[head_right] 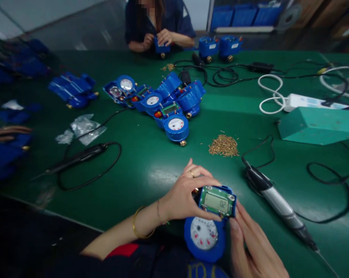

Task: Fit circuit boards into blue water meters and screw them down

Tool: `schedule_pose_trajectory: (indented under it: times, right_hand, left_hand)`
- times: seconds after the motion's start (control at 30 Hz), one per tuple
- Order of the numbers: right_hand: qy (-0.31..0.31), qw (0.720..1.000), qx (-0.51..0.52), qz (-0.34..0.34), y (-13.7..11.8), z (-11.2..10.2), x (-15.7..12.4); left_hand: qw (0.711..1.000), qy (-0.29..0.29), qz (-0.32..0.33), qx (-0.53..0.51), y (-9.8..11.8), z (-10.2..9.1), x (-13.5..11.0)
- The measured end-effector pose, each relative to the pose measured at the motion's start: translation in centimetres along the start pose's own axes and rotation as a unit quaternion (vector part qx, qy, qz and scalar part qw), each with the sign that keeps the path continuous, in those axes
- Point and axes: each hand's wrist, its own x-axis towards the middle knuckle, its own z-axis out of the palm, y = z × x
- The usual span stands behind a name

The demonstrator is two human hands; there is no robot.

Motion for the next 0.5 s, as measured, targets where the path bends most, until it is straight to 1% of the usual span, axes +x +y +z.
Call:
schedule_pose_trajectory:
  times: [0.07, 0.23, 0.37, 0.43, 0.5]
  right_hand:
    - [-0.004, 1.000, 0.004, -0.007, 0.1, -0.2, 0.0]
    - [-0.080, 0.995, -0.020, -0.064, 1.4, -1.3, -0.1]
    - [-0.115, 0.989, -0.033, -0.086, 2.8, -2.2, -0.3]
    - [-0.132, 0.985, -0.034, -0.107, 3.7, -2.6, -0.4]
    - [-0.132, 0.980, -0.038, -0.142, 4.8, -2.8, -0.5]
  left_hand:
    - [1.000, -0.001, 0.005, 0.003, 0.0, 0.1, 0.0]
    - [1.000, 0.019, 0.003, -0.022, 0.0, 0.2, -0.3]
    - [0.999, 0.029, 0.011, -0.032, -0.2, 0.4, -0.5]
    - [0.999, 0.022, 0.012, -0.032, -0.5, 0.5, -0.5]
    - [0.999, 0.006, 0.023, -0.037, -0.8, 0.6, -0.5]
